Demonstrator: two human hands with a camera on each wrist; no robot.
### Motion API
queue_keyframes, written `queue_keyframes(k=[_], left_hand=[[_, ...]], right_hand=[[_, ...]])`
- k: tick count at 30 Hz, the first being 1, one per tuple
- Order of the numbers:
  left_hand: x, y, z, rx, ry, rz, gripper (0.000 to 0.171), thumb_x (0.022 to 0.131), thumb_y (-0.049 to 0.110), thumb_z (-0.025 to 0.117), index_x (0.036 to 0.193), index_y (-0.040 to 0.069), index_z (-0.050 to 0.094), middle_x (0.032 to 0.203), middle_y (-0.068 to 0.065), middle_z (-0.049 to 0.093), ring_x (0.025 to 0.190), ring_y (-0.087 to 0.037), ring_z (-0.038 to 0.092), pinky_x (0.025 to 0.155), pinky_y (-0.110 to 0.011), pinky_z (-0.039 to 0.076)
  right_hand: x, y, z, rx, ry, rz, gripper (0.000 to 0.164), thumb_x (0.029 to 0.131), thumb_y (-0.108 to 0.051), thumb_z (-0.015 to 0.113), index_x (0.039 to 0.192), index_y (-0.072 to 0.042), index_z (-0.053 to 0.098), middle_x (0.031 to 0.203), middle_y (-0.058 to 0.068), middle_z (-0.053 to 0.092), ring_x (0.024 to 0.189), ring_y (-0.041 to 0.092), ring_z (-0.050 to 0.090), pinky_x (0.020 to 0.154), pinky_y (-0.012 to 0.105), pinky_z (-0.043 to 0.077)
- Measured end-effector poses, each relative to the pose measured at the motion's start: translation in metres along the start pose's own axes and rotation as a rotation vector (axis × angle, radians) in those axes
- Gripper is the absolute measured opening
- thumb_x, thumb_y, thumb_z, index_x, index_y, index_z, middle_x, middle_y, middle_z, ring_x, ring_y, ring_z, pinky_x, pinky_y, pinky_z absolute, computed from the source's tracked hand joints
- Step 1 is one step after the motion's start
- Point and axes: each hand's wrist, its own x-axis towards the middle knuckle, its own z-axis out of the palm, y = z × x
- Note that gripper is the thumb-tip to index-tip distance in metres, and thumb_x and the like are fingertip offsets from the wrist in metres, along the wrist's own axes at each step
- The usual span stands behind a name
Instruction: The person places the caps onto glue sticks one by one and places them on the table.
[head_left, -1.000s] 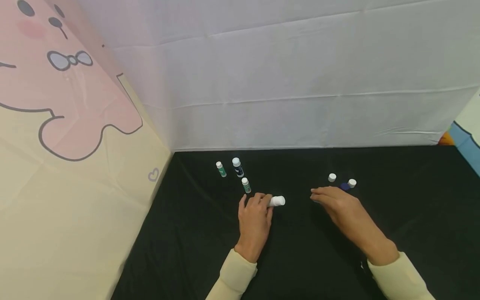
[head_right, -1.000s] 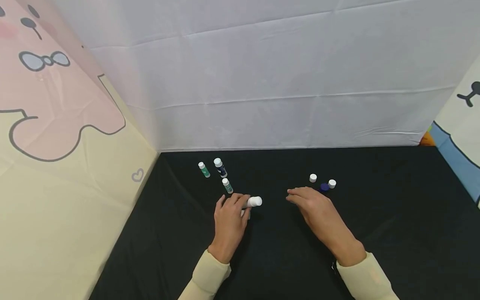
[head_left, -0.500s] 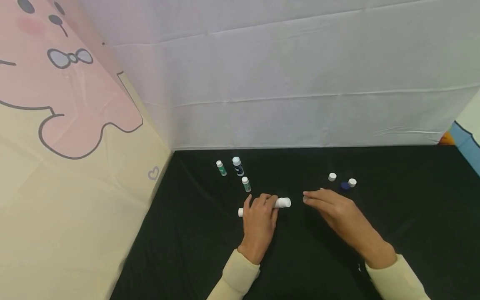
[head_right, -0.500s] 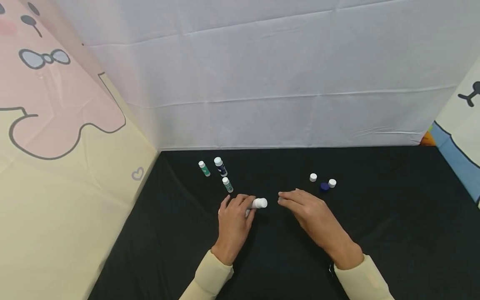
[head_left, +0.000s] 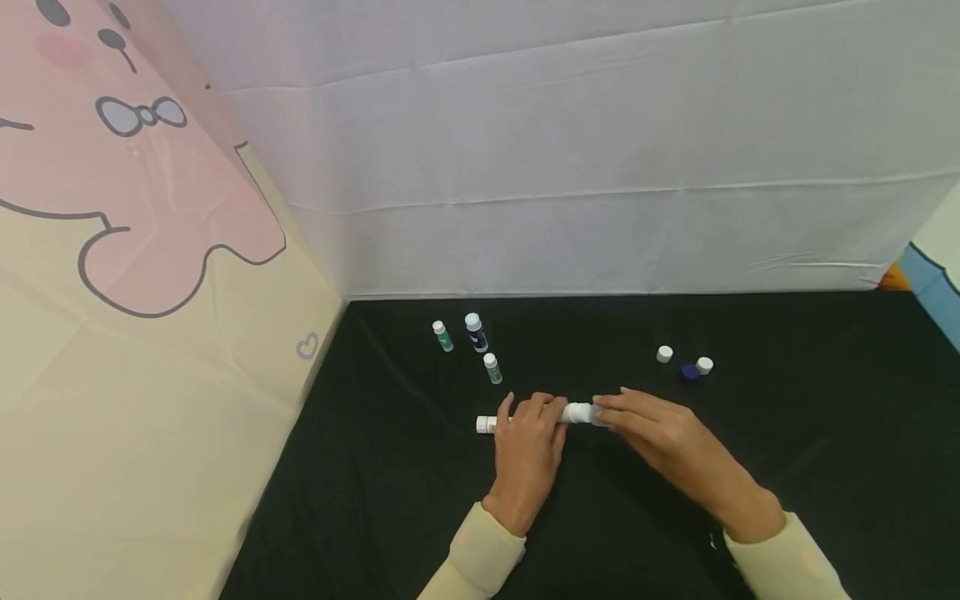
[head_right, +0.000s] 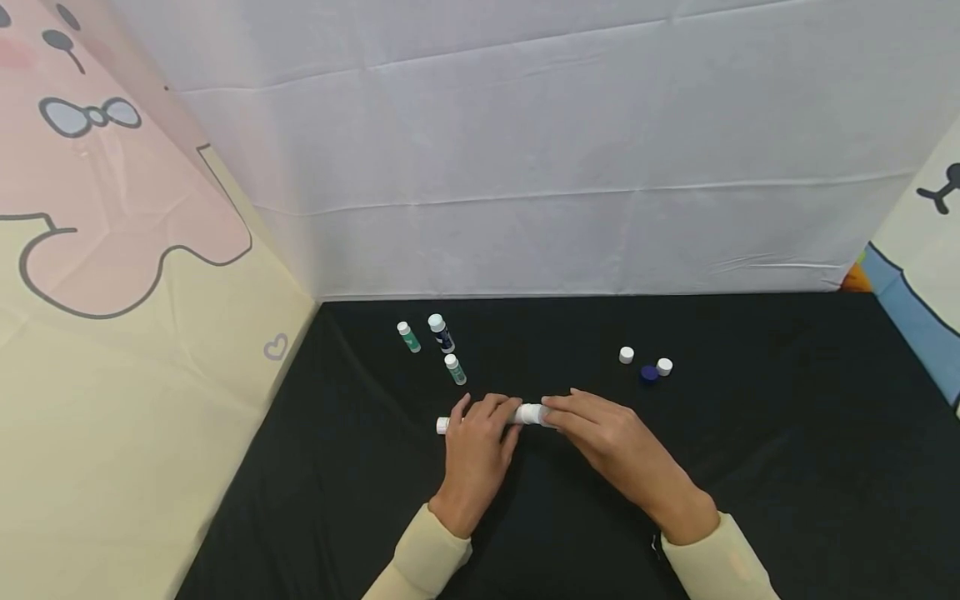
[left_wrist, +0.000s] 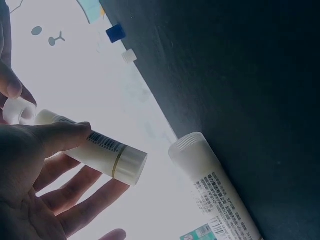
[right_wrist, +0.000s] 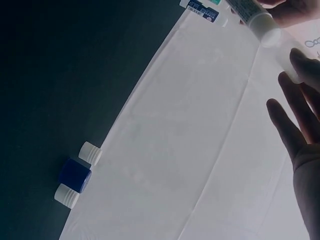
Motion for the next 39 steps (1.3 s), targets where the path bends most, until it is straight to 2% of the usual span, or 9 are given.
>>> queue_keyframes(k=[8,20,28,32,36,39], left_hand=[[0.000,0.003,0.000,0.015,0.001,0.026,0.028,0.087,0.019,0.089,0.113,0.017,0.079,0.108,0.003,0.076,0.100,-0.016,0.074,0.104,-0.054,0.054],[-0.001,0.006,-0.001,0.015,-0.012,0.050,0.027,0.089,0.023,0.088,0.115,0.018,0.079,0.109,0.004,0.076,0.100,-0.015,0.074,0.107,-0.053,0.053],[0.000,0.006,-0.001,-0.010,-0.015,0.125,0.027,0.091,0.023,0.086,0.116,0.018,0.079,0.108,0.004,0.074,0.102,-0.013,0.073,0.108,-0.053,0.052],[0.001,0.004,-0.001,-0.024,-0.017,0.159,0.028,0.091,0.022,0.086,0.118,0.016,0.078,0.114,0.003,0.075,0.107,-0.013,0.073,0.110,-0.052,0.051],[0.001,0.003,0.001,-0.017,-0.044,0.193,0.033,0.091,0.020,0.085,0.121,0.014,0.074,0.119,0.001,0.077,0.115,-0.013,0.073,0.114,-0.050,0.049],[0.001,0.004,0.001,0.003,-0.063,0.217,0.036,0.090,0.020,0.086,0.121,0.012,0.069,0.115,0.001,0.078,0.112,-0.012,0.074,0.115,-0.047,0.048]], right_hand=[[-0.001,0.002,0.003,0.007,0.030,-0.019,0.045,0.115,-0.030,0.042,0.116,-0.003,0.078,0.118,0.011,0.077,0.098,0.027,0.075,0.113,0.017,0.040],[-0.006,0.006,0.006,0.023,0.000,0.025,0.051,0.115,-0.035,0.040,0.113,-0.001,0.078,0.117,0.010,0.077,0.098,0.028,0.076,0.113,0.013,0.038],[-0.009,0.007,0.011,0.037,0.005,0.013,0.046,0.113,-0.033,0.045,0.116,0.001,0.076,0.117,0.012,0.077,0.096,0.028,0.076,0.113,0.015,0.039],[-0.010,0.007,0.011,0.024,0.003,0.017,0.046,0.113,-0.033,0.045,0.116,0.001,0.077,0.117,0.012,0.076,0.096,0.028,0.076,0.108,0.013,0.044],[-0.011,0.007,0.011,0.014,-0.005,0.013,0.047,0.113,-0.032,0.044,0.114,0.000,0.077,0.117,0.012,0.075,0.096,0.029,0.075,0.105,0.013,0.047],[-0.012,0.006,0.010,0.012,-0.016,0.018,0.047,0.114,-0.032,0.042,0.114,-0.001,0.077,0.117,0.011,0.075,0.097,0.028,0.075,0.108,0.013,0.044]])
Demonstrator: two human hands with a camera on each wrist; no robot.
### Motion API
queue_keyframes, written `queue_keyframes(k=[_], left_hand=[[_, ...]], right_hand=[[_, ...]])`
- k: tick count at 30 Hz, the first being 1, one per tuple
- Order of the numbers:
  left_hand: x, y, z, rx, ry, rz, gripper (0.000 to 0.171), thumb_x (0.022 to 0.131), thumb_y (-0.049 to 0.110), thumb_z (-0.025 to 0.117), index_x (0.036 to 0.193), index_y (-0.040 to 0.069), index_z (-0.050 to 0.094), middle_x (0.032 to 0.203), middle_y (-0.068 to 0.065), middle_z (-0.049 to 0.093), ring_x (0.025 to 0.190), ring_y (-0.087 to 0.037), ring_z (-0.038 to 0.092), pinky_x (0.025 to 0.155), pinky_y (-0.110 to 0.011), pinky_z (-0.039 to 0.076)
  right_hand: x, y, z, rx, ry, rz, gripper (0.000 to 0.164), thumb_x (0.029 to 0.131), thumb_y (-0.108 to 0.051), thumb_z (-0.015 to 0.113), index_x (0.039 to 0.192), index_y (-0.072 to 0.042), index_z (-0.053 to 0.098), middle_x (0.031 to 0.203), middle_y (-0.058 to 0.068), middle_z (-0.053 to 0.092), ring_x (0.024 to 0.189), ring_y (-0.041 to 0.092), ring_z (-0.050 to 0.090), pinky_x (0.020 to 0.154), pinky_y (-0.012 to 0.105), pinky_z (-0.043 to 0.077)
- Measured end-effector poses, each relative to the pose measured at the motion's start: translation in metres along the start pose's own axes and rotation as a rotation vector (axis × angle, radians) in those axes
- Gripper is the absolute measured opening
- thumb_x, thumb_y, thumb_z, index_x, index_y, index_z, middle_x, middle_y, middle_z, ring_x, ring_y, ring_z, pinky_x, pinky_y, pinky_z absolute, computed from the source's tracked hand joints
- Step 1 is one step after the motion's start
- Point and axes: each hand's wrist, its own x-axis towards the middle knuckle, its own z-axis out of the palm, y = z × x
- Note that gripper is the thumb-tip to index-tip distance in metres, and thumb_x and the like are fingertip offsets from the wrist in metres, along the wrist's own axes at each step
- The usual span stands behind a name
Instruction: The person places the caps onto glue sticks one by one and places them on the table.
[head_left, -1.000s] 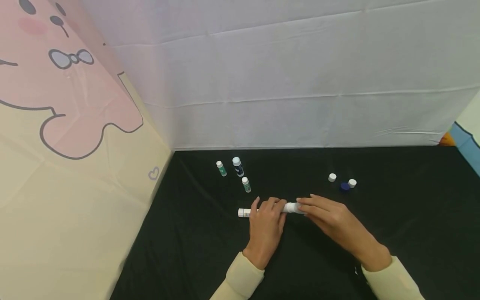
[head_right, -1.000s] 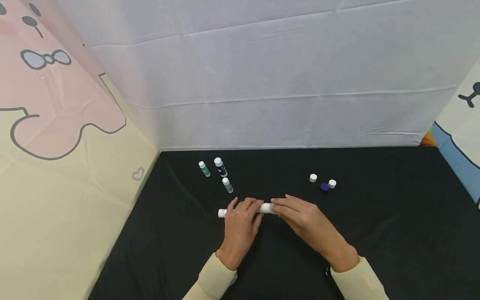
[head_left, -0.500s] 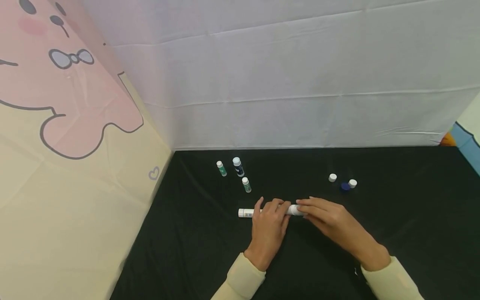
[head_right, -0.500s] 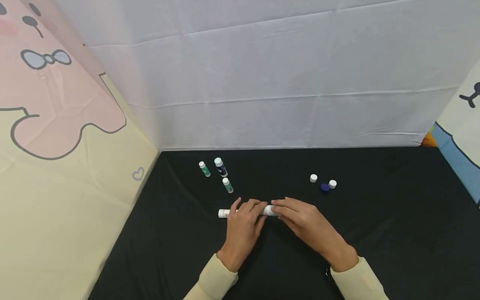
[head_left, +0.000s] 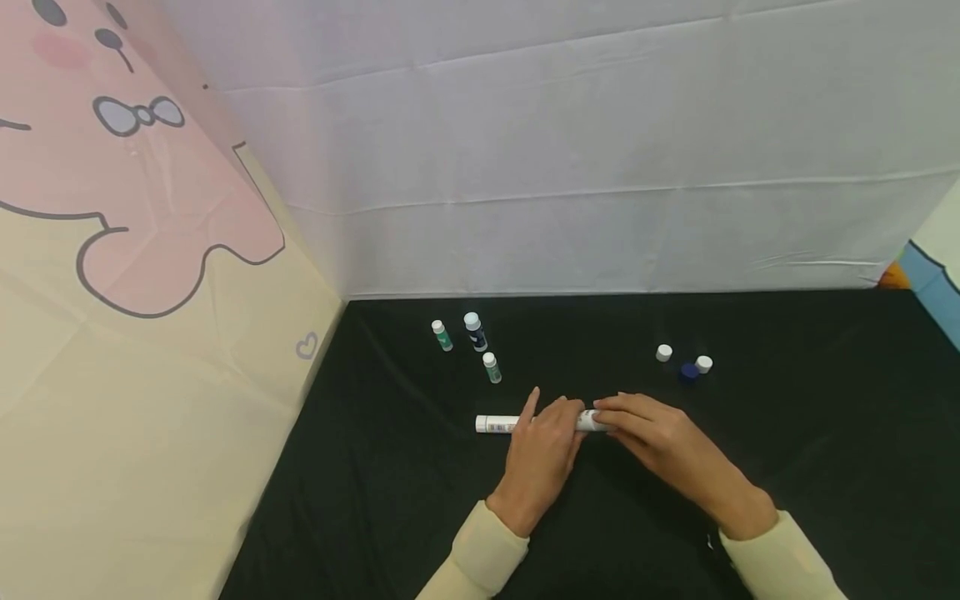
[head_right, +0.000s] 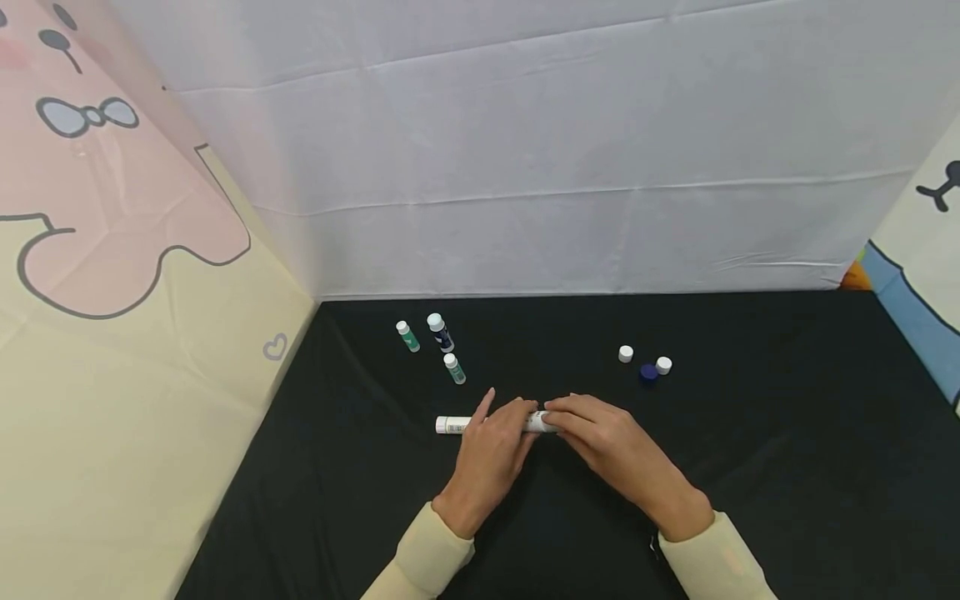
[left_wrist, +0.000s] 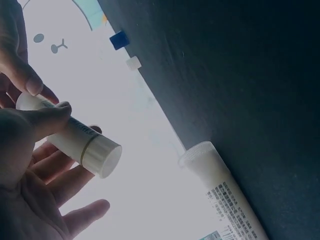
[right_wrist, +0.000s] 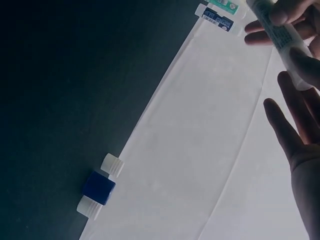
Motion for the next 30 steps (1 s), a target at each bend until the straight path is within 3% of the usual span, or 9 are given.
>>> queue_keyframes(k=[6,13,20,30], left_hand=[[-0.001,0.000,-0.001,-0.005,-0.017,0.013,0.036,0.090,0.020,0.086,0.121,0.013,0.069,0.114,0.003,0.079,0.108,-0.009,0.074,0.114,-0.047,0.048],[-0.004,-0.001,-0.002,-0.083,-0.015,0.005,0.029,0.095,0.019,0.081,0.121,0.014,0.072,0.115,0.004,0.079,0.108,-0.010,0.074,0.114,-0.049,0.048],[-0.005,-0.001,-0.002,-0.122,0.012,0.010,0.025,0.092,0.016,0.082,0.116,0.013,0.073,0.105,0.003,0.079,0.098,-0.010,0.075,0.112,-0.047,0.049],[-0.006,0.000,-0.002,-0.095,0.045,0.058,0.026,0.087,0.013,0.087,0.110,0.010,0.075,0.096,0.002,0.078,0.085,-0.011,0.074,0.110,-0.047,0.052]], right_hand=[[-0.001,-0.001,0.000,0.004,-0.013,0.012,0.049,0.114,-0.032,0.040,0.113,-0.001,0.077,0.115,0.010,0.076,0.098,0.029,0.075,0.116,0.014,0.034],[-0.004,-0.003,0.002,0.019,-0.001,0.028,0.048,0.114,-0.032,0.039,0.114,-0.003,0.077,0.115,0.010,0.076,0.100,0.030,0.074,0.116,0.013,0.034],[-0.001,-0.003,0.007,0.127,0.022,0.034,0.044,0.114,-0.030,0.043,0.109,-0.002,0.077,0.109,0.012,0.078,0.098,0.030,0.075,0.123,0.031,0.033],[-0.004,-0.003,0.012,0.182,0.040,0.072,0.044,0.111,-0.032,0.048,0.106,-0.001,0.079,0.107,0.012,0.078,0.094,0.030,0.077,0.125,0.034,0.031]])
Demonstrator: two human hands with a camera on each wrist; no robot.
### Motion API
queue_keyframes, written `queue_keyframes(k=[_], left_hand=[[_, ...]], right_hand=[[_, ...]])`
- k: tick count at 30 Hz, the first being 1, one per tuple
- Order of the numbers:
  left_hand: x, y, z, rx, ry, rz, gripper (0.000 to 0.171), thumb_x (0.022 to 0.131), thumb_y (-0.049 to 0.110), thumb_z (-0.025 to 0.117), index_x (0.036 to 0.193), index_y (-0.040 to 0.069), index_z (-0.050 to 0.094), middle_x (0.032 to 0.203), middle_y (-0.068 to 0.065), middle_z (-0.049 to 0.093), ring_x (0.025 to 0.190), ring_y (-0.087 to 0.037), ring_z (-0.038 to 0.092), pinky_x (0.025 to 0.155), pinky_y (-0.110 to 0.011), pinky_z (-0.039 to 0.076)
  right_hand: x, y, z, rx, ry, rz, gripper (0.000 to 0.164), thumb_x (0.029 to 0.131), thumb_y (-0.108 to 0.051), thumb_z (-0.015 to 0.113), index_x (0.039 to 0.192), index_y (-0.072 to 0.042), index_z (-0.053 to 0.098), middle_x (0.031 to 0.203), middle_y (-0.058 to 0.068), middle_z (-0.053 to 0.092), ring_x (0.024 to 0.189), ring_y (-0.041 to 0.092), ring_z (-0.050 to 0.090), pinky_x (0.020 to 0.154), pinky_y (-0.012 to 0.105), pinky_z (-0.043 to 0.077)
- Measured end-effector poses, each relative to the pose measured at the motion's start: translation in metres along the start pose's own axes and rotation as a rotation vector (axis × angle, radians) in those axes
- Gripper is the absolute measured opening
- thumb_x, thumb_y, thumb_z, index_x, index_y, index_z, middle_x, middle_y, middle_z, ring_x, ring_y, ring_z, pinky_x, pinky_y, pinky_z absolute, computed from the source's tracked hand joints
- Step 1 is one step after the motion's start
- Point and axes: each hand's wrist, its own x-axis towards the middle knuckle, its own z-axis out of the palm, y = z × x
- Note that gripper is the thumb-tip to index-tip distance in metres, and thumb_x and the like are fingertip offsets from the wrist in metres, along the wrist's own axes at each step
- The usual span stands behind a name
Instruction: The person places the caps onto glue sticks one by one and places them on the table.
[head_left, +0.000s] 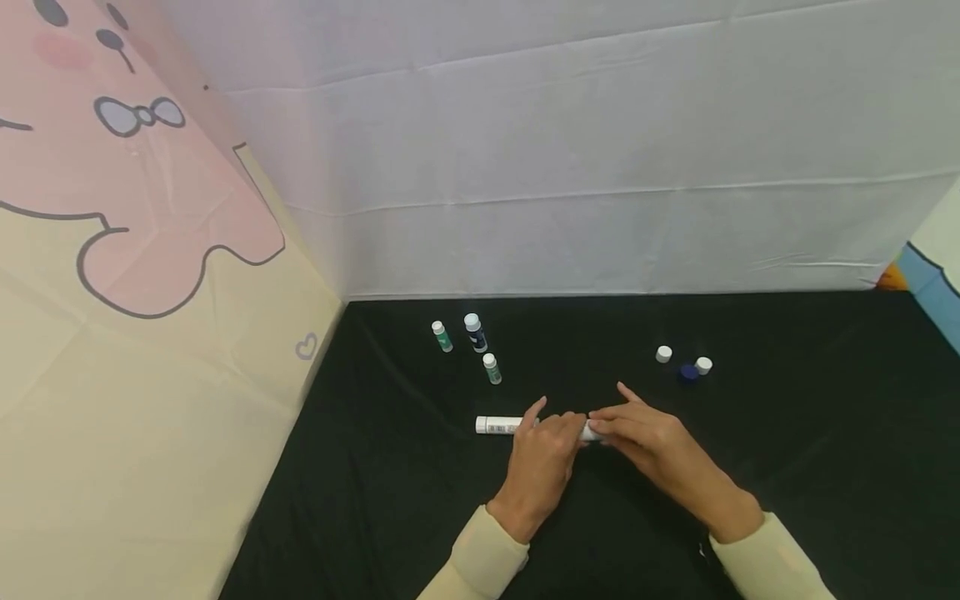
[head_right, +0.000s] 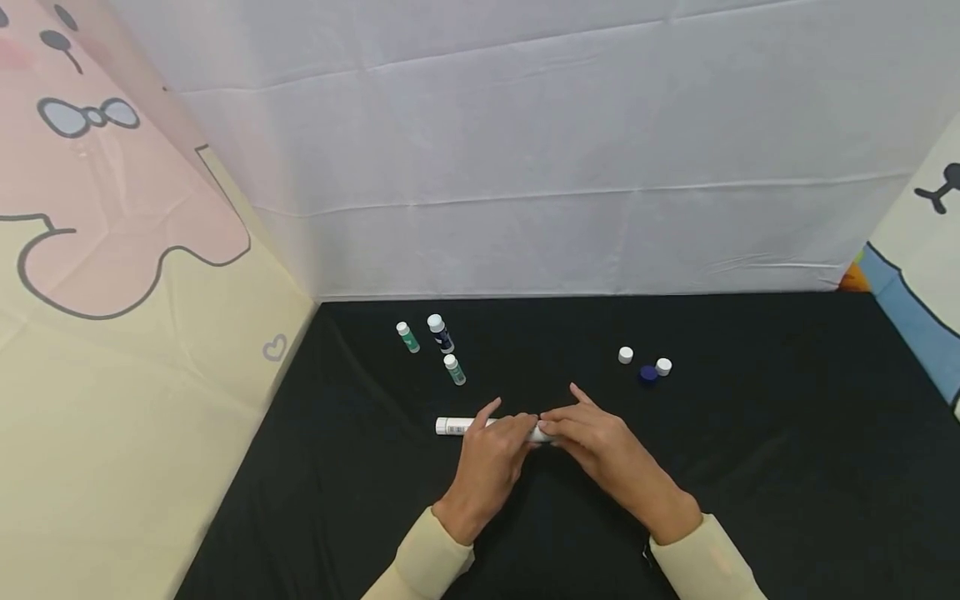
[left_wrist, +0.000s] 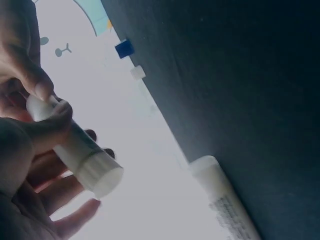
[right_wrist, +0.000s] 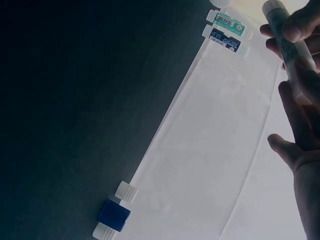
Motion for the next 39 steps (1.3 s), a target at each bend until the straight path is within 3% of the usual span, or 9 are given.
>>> queue_keyframes(k=[3,13,24,27,32,34,37,39], left_hand=[[0.000,0.000,0.000,0.029,0.000,0.013,0.026,0.087,0.014,0.087,0.110,0.010,0.076,0.096,0.002,0.078,0.085,-0.011,0.074,0.109,-0.048,0.053],[0.000,-0.002,-0.005,0.145,-0.080,-0.050,0.030,0.088,0.024,0.087,0.116,0.017,0.078,0.110,0.007,0.079,0.101,-0.010,0.074,0.109,-0.054,0.051],[-0.002,-0.006,-0.009,0.200,-0.110,-0.084,0.029,0.083,0.025,0.093,0.110,0.019,0.081,0.105,0.004,0.074,0.098,-0.014,0.074,0.104,-0.050,0.055],[-0.003,-0.008,-0.009,0.208,-0.121,-0.094,0.029,0.082,0.026,0.093,0.108,0.020,0.082,0.105,0.004,0.075,0.097,-0.015,0.074,0.103,-0.050,0.055],[-0.010,-0.013,-0.010,0.213,-0.143,-0.117,0.028,0.083,0.027,0.093,0.108,0.020,0.081,0.104,0.004,0.075,0.096,-0.015,0.074,0.103,-0.046,0.056],[-0.014,-0.017,-0.011,0.206,-0.151,-0.129,0.028,0.083,0.026,0.093,0.108,0.020,0.081,0.104,0.003,0.075,0.096,-0.015,0.073,0.102,-0.045,0.056],[-0.020,-0.023,-0.012,0.197,-0.156,-0.148,0.028,0.082,0.024,0.093,0.107,0.020,0.081,0.104,0.003,0.075,0.095,-0.016,0.072,0.100,-0.044,0.056],[-0.024,-0.026,-0.013,0.203,-0.157,-0.157,0.029,0.081,0.023,0.094,0.106,0.019,0.081,0.103,0.003,0.075,0.095,-0.017,0.072,0.098,-0.043,0.056]], right_hand=[[-0.001,0.001,0.000,0.008,-0.001,0.003,0.045,0.111,-0.033,0.049,0.107,-0.001,0.079,0.107,0.012,0.078,0.094,0.031,0.076,0.125,0.034,0.031],[0.001,0.001,0.008,-0.086,-0.040,-0.006,0.046,0.111,-0.034,0.044,0.111,0.000,0.075,0.112,0.013,0.076,0.099,0.031,0.074,0.125,0.028,0.028],[-0.003,0.001,0.007,-0.128,-0.102,0.026,0.053,0.110,-0.040,0.042,0.113,0.001,0.076,0.117,0.013,0.076,0.105,0.032,0.074,0.125,0.026,0.027],[-0.003,0.002,0.004,-0.135,-0.107,0.028,0.051,0.109,-0.040,0.045,0.114,0.000,0.076,0.118,0.013,0.075,0.105,0.032,0.073,0.123,0.027,0.032],[-0.005,0.004,-0.002,-0.159,-0.138,0.048,0.042,0.105,-0.038,0.056,0.116,-0.002,0.076,0.121,0.011,0.074,0.108,0.030,0.073,0.114,0.031,0.044],[-0.006,0.004,-0.005,-0.168,-0.144,0.059,0.034,0.101,-0.032,0.068,0.116,-0.003,0.076,0.122,0.011,0.074,0.109,0.029,0.073,0.113,0.032,0.045],[-0.007,0.005,-0.009,-0.183,-0.139,0.076,0.033,0.086,-0.017,0.088,0.114,-0.004,0.077,0.121,0.010,0.075,0.108,0.029,0.074,0.114,0.029,0.043],[-0.009,0.005,-0.011,-0.191,-0.133,0.087,0.045,0.071,-0.002,0.095,0.113,-0.004,0.078,0.121,0.010,0.075,0.107,0.029,0.074,0.116,0.027,0.041]])
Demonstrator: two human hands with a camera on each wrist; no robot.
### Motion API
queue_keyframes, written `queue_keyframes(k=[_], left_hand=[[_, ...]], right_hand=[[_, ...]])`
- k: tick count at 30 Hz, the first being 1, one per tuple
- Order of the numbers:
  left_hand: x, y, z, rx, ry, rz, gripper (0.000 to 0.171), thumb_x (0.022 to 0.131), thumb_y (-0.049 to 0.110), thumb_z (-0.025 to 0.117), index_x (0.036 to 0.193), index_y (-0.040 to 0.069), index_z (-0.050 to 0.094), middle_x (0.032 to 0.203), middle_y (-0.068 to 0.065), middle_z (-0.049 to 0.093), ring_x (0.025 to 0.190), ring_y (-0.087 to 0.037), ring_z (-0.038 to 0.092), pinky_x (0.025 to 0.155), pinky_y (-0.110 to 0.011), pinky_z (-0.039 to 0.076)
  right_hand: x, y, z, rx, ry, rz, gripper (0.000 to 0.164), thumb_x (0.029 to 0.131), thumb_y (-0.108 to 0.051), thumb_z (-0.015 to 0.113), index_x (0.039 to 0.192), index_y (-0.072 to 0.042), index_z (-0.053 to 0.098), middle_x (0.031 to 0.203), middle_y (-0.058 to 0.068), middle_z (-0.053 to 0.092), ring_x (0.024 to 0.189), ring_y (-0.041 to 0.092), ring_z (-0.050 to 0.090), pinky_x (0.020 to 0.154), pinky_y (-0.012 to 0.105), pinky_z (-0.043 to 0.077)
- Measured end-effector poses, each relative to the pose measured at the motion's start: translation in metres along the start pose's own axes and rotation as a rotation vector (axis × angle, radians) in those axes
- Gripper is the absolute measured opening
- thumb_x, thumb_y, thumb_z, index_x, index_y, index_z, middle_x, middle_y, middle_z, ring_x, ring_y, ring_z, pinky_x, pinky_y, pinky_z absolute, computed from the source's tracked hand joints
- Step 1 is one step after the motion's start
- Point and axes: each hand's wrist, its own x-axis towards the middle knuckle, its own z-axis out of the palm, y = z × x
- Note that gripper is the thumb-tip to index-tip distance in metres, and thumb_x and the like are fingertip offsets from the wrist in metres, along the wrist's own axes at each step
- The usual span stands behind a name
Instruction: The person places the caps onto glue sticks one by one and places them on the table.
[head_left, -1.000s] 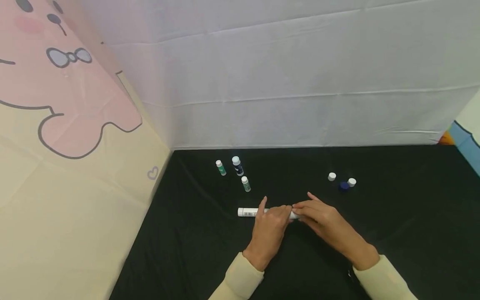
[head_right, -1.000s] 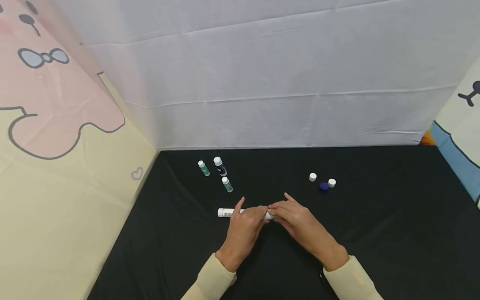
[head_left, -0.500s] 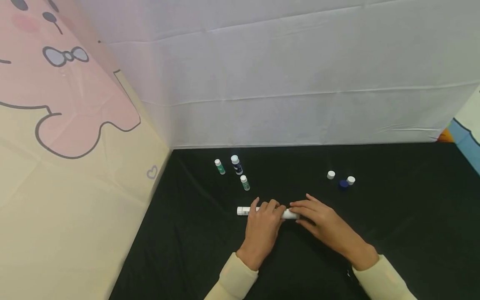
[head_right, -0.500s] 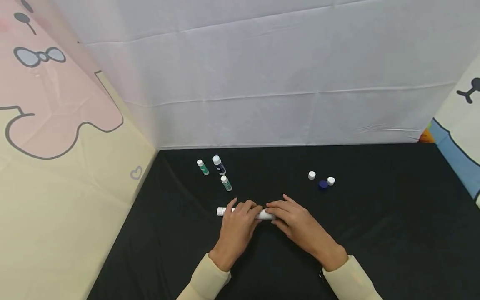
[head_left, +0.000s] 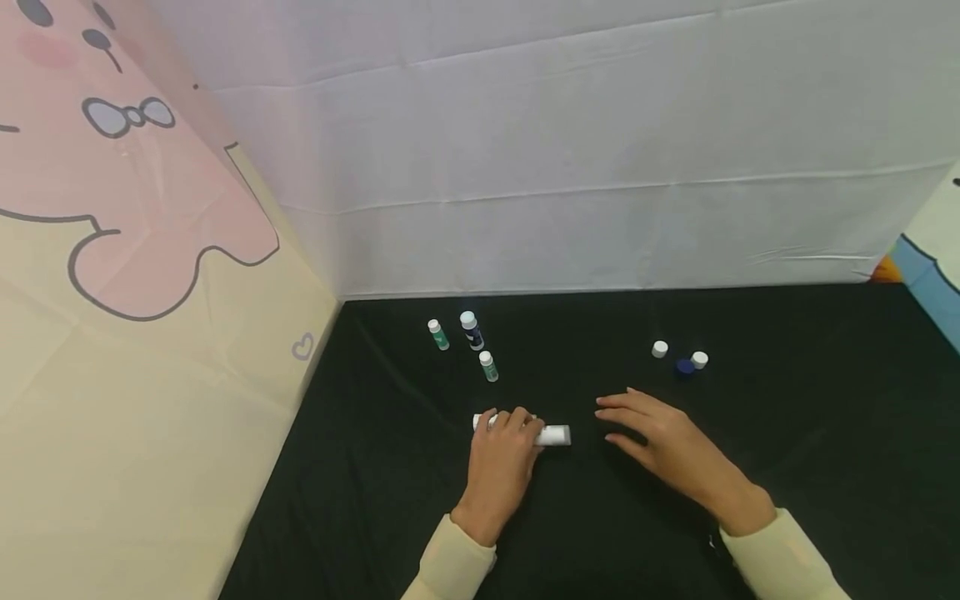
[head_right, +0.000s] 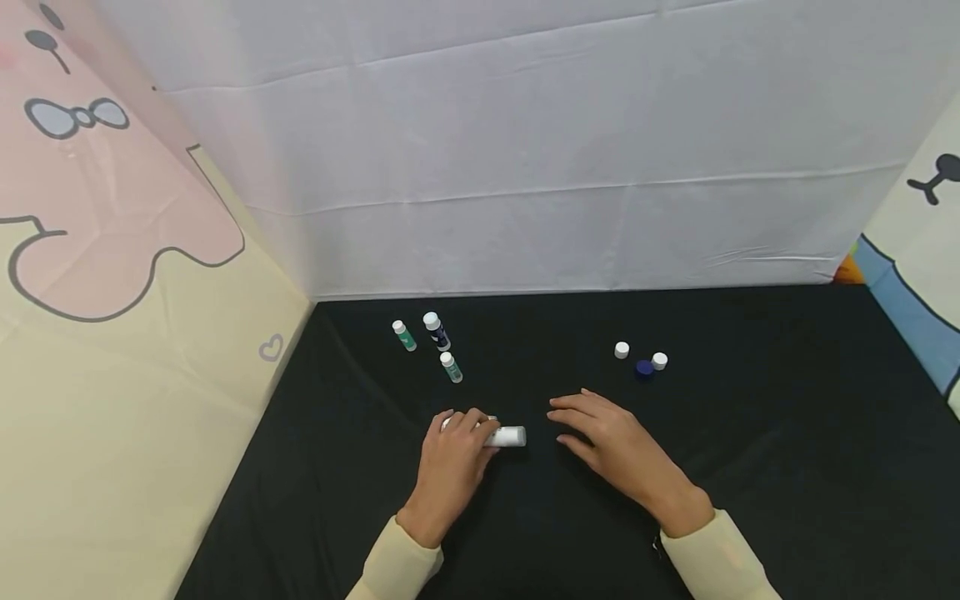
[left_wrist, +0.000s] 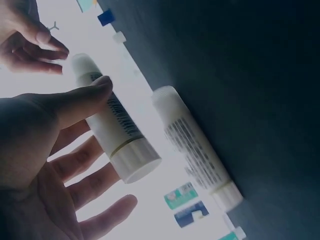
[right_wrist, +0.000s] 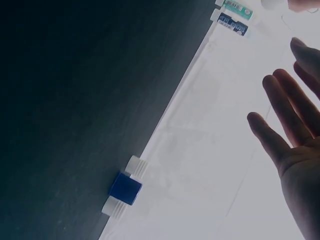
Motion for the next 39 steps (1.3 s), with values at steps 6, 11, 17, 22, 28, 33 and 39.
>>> queue_keyframes(k=[6,11,17,22,28,33,39], left_hand=[[-0.005,-0.008,0.000,0.025,-0.039,-0.033,0.028,0.080,0.023,0.094,0.106,0.020,0.082,0.102,0.001,0.075,0.095,-0.018,0.070,0.094,-0.042,0.055],[-0.009,-0.011,-0.001,0.039,-0.084,-0.049,0.025,0.082,0.023,0.092,0.105,0.019,0.082,0.102,0.000,0.075,0.098,-0.021,0.069,0.094,-0.044,0.055],[-0.013,-0.015,0.002,0.060,-0.090,-0.044,0.025,0.080,0.024,0.093,0.102,0.020,0.081,0.100,0.001,0.075,0.095,-0.020,0.069,0.090,-0.044,0.054],[-0.017,-0.021,0.004,0.086,-0.061,-0.040,0.025,0.075,0.023,0.096,0.096,0.020,0.081,0.095,0.002,0.073,0.089,-0.019,0.067,0.086,-0.041,0.053],[-0.020,-0.026,0.007,0.086,-0.062,-0.056,0.026,0.072,0.020,0.097,0.092,0.019,0.081,0.092,0.000,0.072,0.088,-0.020,0.067,0.085,-0.041,0.054],[-0.021,-0.029,0.006,0.088,-0.094,-0.077,0.025,0.073,0.020,0.097,0.092,0.019,0.081,0.093,-0.001,0.073,0.088,-0.021,0.068,0.086,-0.041,0.054],[-0.022,-0.032,0.006,0.102,-0.122,-0.096,0.026,0.073,0.021,0.098,0.092,0.019,0.081,0.093,-0.001,0.073,0.088,-0.021,0.069,0.087,-0.042,0.055]], right_hand=[[-0.003,0.003,-0.003,-0.017,0.014,0.015,0.051,0.063,0.006,0.095,0.110,-0.004,0.078,0.120,0.010,0.075,0.106,0.029,0.074,0.116,0.027,0.041],[-0.005,0.008,-0.005,0.001,0.043,0.006,0.034,0.103,-0.033,0.067,0.109,-0.001,0.078,0.120,0.012,0.075,0.104,0.032,0.074,0.119,0.020,0.034],[-0.008,0.013,-0.008,-0.010,0.067,0.015,0.047,0.109,-0.040,0.053,0.106,0.000,0.078,0.117,0.014,0.075,0.102,0.034,0.073,0.120,0.014,0.029],[-0.009,0.018,-0.012,-0.009,0.087,0.015,0.056,0.110,-0.045,0.043,0.106,-0.001,0.078,0.115,0.015,0.075,0.100,0.035,0.073,0.120,0.013,0.027],[-0.011,0.024,-0.017,-0.032,0.096,0.039,0.058,0.110,-0.047,0.043,0.106,-0.001,0.077,0.114,0.015,0.075,0.100,0.034,0.073,0.119,0.012,0.027],[-0.015,0.028,-0.020,-0.048,0.102,0.073,0.060,0.110,-0.050,0.043,0.108,0.000,0.077,0.112,0.015,0.076,0.099,0.034,0.072,0.118,0.010,0.028],[-0.018,0.033,-0.024,-0.080,0.113,0.102,0.065,0.110,-0.053,0.041,0.109,0.002,0.077,0.113,0.015,0.075,0.098,0.034,0.073,0.112,0.004,0.028]])
